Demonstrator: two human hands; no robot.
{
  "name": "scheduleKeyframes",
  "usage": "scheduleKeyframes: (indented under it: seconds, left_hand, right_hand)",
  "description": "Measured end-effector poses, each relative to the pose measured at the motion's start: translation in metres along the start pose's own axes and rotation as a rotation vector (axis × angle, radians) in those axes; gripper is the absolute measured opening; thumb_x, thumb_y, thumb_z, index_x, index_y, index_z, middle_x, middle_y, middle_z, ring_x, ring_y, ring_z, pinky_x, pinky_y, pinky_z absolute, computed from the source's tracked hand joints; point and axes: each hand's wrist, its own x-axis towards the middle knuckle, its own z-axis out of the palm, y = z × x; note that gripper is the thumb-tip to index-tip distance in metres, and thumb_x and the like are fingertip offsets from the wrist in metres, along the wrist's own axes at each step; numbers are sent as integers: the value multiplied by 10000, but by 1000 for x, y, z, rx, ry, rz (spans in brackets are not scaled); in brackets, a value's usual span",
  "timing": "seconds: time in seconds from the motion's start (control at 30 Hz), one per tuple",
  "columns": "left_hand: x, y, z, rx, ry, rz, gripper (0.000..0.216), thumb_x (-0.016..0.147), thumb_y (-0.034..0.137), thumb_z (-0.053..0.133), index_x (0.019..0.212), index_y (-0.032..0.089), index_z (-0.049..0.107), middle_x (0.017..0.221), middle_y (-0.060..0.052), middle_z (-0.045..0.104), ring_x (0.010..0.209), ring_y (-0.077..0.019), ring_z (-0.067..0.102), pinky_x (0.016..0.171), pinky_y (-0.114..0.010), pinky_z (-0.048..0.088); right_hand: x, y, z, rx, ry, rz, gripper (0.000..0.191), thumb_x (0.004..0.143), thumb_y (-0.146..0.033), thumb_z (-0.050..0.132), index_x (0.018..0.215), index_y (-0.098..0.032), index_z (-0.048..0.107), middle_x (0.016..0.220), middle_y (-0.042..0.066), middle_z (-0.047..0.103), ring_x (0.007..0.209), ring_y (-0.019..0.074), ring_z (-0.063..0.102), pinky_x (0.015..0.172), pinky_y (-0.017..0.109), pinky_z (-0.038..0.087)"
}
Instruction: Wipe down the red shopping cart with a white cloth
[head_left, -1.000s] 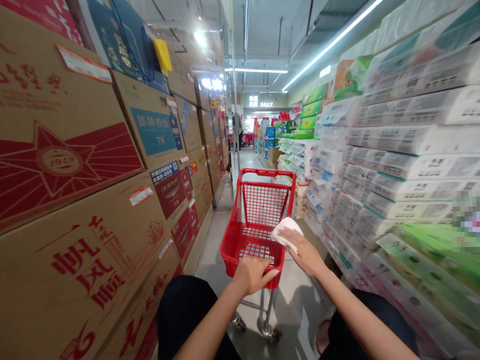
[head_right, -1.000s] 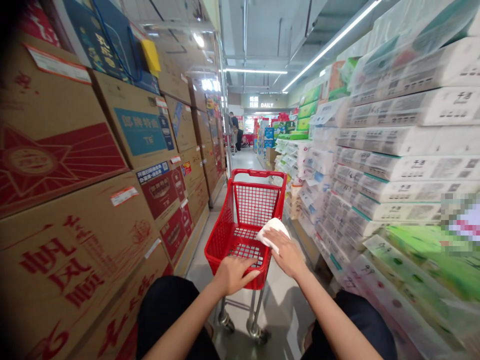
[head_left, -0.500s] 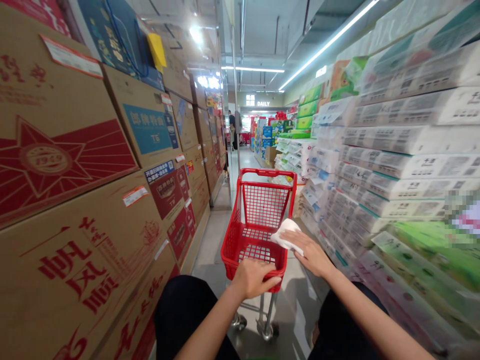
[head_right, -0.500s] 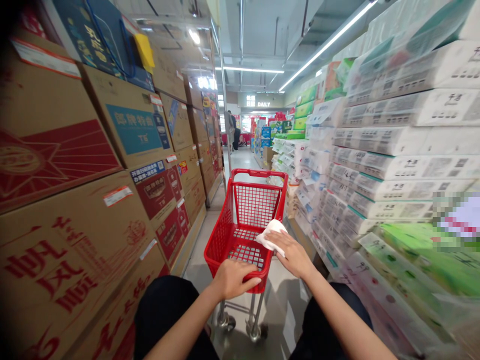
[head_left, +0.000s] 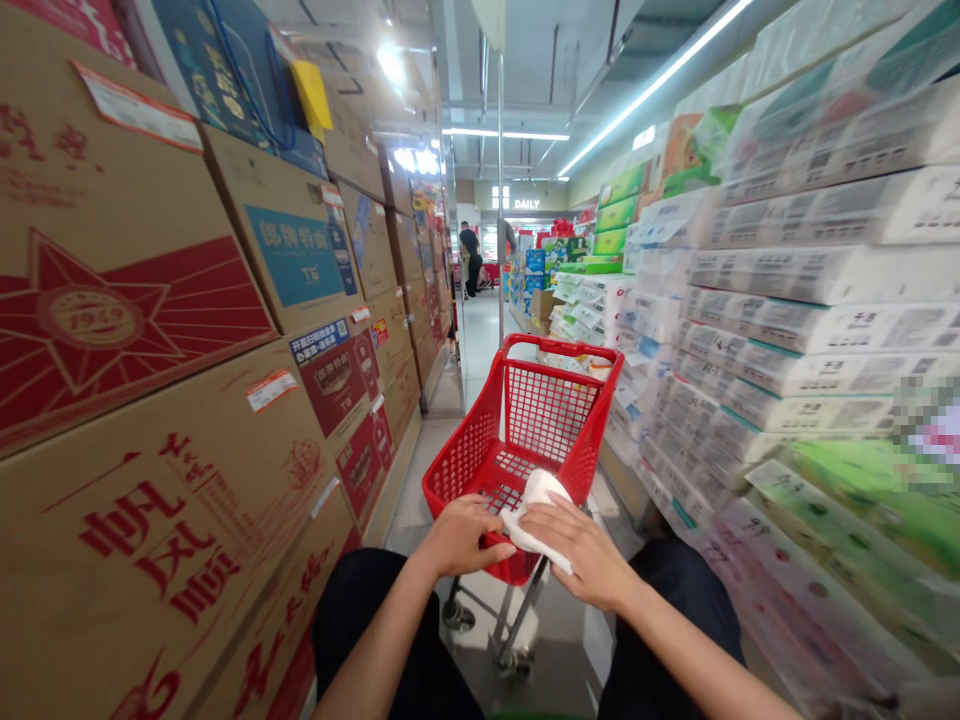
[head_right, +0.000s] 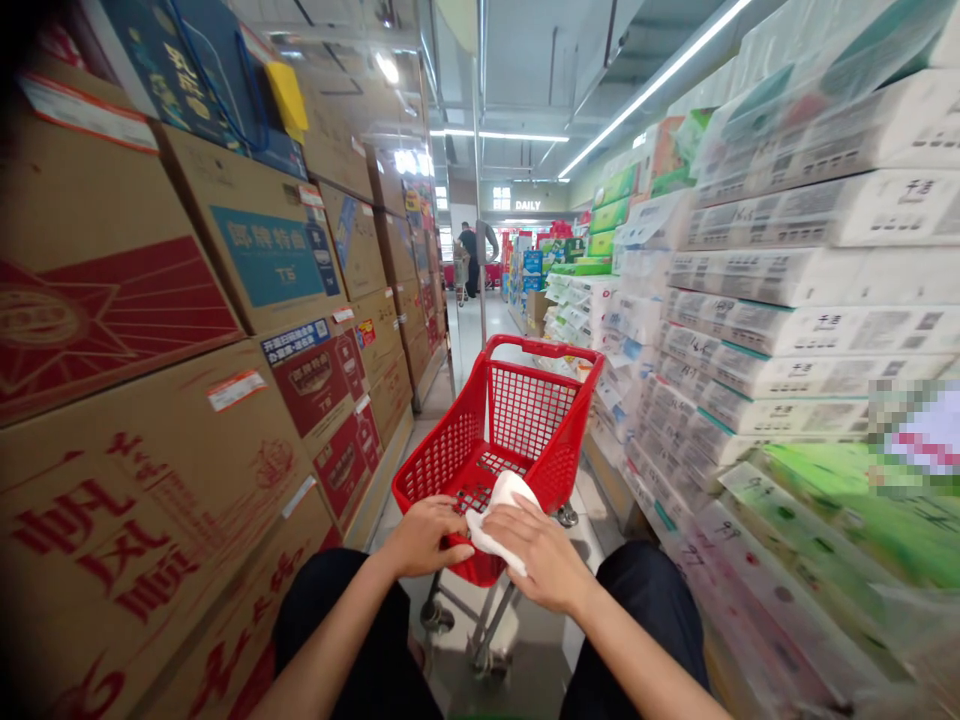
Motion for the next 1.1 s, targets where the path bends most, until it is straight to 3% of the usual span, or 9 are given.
scheduleKeyframes:
  seconds: [0.07, 0.2, 0.3, 0.5, 0.67, 0.73, 0.83, 0.93, 1.1]
  left_hand:
    - [-2, -3, -2, 14, 11, 3, 343, 903, 513, 579, 702, 242, 635, 686, 30, 680, 734, -159, 658, 1105, -377, 368]
    - [-4, -3, -7, 31, 31, -6, 377, 941, 487, 526, 665, 244, 609, 621, 52, 630, 672, -140, 627, 1188, -409, 274]
    - [-6, -2, -12, 29, 65, -28, 389, 946, 507, 515, 681, 242, 622, 662, 46, 647, 704, -144, 630, 1209, -443, 234]
    - [-3, 20, -9, 29, 144, -64, 360, 857, 595, 629, 978, 264, 701, 964, -19, 731, 965, -208, 661, 1199, -469, 241]
    - [8, 38, 19, 188, 103, -176, 438, 983, 545, 429, 1021, 187, 678, 833, -102, 729, 822, -252, 678, 900, -419, 495]
    - [9, 38, 26, 222, 89, -214, 446, 1019, 489, 352, 982, 185, 676, 810, -110, 721, 789, -260, 674, 793, -393, 507]
    - [6, 31, 24, 200, 61, -183, 419, 1030, 454, 345, 951, 199, 669, 813, -95, 715, 783, -249, 668, 762, -364, 497]
    - [-1, 20, 16, 161, 38, -170, 392, 1022, 467, 377, 926, 208, 655, 823, -76, 707, 826, -236, 664, 780, -339, 487]
    - [-13, -2, -3, 77, 23, -123, 391, 1029, 449, 364, 866, 230, 644, 834, -37, 703, 887, -202, 662, 858, -317, 474]
  right_hand:
    - [2, 24, -12, -36, 12, 13, 607, 867, -202, 481, 1472, -242, 445, 1451, 62, 549, 1384, 218, 445, 1231, 492, 206]
    - [-3, 86, -36, -145, 123, 201, 538, 918, -198, 410, 1449, -248, 482, 1425, 72, 573, 1370, 217, 464, 1219, 543, 209]
    - [-9, 106, -38, -192, 125, 249, 554, 916, -190, 415, 1466, -247, 462, 1448, 68, 553, 1392, 218, 438, 1216, 546, 227]
    - [-15, 82, -12, -256, 200, 303, 727, 888, -123, 409, 1576, -276, 229, 1605, 41, 329, 1498, 222, 235, 1223, 557, 213]
    - [-10, 36, -2, -237, 157, 240, 794, 870, -124, 444, 1594, -242, 140, 1633, 61, 253, 1513, 237, 180, 1223, 537, 232]
    - [-6, 15, 0, -204, 89, 163, 813, 859, -134, 466, 1595, -225, 132, 1642, 70, 220, 1516, 250, 164, 1219, 524, 254]
    - [-3, 1, -3, -190, 14, 75, 829, 836, -140, 499, 1590, -233, 169, 1650, 63, 187, 1518, 270, 146, 1220, 522, 247]
    - [-6, 19, -15, -232, 8, 82, 822, 825, -131, 511, 1579, -282, 219, 1644, 36, 219, 1514, 266, 169, 1222, 535, 223]
    - [-16, 71, -36, -355, 126, 228, 781, 851, -111, 482, 1568, -315, 252, 1634, 26, 255, 1509, 273, 190, 1217, 574, 201]
